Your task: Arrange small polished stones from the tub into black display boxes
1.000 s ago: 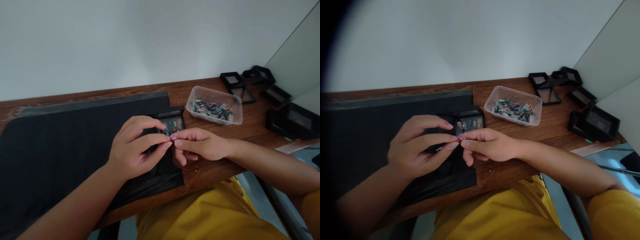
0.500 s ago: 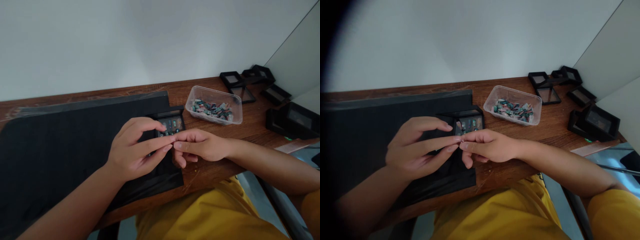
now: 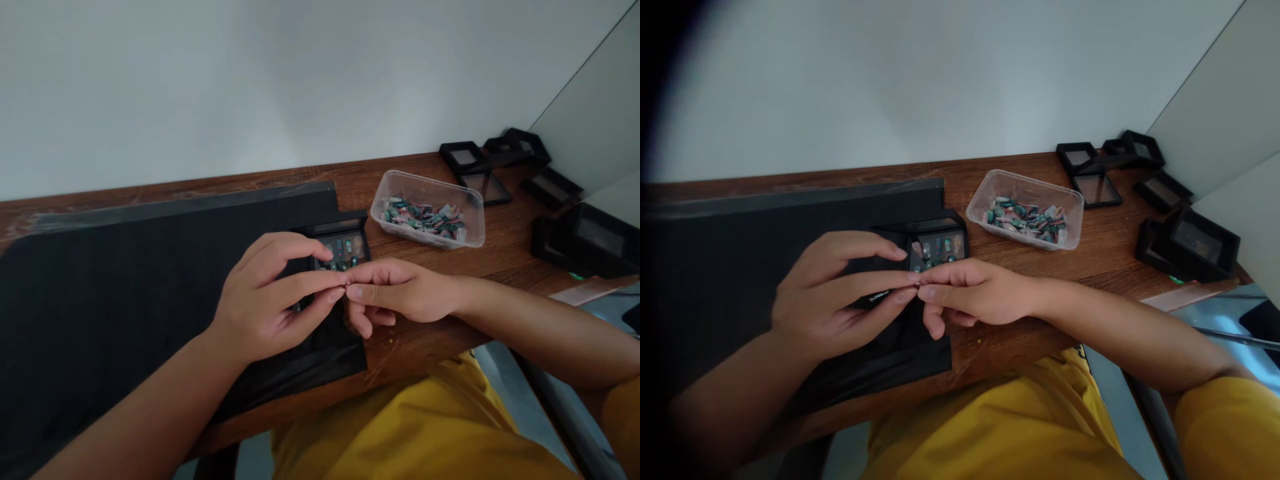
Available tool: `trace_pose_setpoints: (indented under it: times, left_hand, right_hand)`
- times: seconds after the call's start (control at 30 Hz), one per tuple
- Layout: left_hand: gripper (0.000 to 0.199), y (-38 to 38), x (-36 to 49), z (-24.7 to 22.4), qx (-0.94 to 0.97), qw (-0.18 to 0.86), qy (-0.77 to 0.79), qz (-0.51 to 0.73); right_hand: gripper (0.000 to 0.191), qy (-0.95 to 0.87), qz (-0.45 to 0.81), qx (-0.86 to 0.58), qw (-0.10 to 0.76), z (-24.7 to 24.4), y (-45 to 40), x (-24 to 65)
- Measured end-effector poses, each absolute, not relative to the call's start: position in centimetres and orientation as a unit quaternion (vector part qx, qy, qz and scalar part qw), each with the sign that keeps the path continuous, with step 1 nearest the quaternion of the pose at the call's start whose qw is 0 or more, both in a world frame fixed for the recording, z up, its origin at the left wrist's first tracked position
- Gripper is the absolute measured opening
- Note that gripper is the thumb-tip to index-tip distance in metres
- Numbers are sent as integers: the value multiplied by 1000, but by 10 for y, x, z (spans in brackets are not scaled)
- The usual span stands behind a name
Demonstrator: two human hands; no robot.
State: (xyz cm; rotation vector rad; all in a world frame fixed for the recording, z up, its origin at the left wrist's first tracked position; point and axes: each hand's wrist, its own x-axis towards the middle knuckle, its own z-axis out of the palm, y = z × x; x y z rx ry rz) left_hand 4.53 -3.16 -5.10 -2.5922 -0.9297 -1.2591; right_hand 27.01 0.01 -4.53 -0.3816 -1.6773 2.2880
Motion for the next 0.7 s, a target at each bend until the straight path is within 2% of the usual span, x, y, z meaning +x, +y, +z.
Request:
trace_pose_setpoints:
  times: [0.7]
  left_hand:
    - [16, -32, 42, -51, -848, 57, -314, -422]
  right_hand:
    - [24, -552, 816, -121, 124, -47, 1, 271]
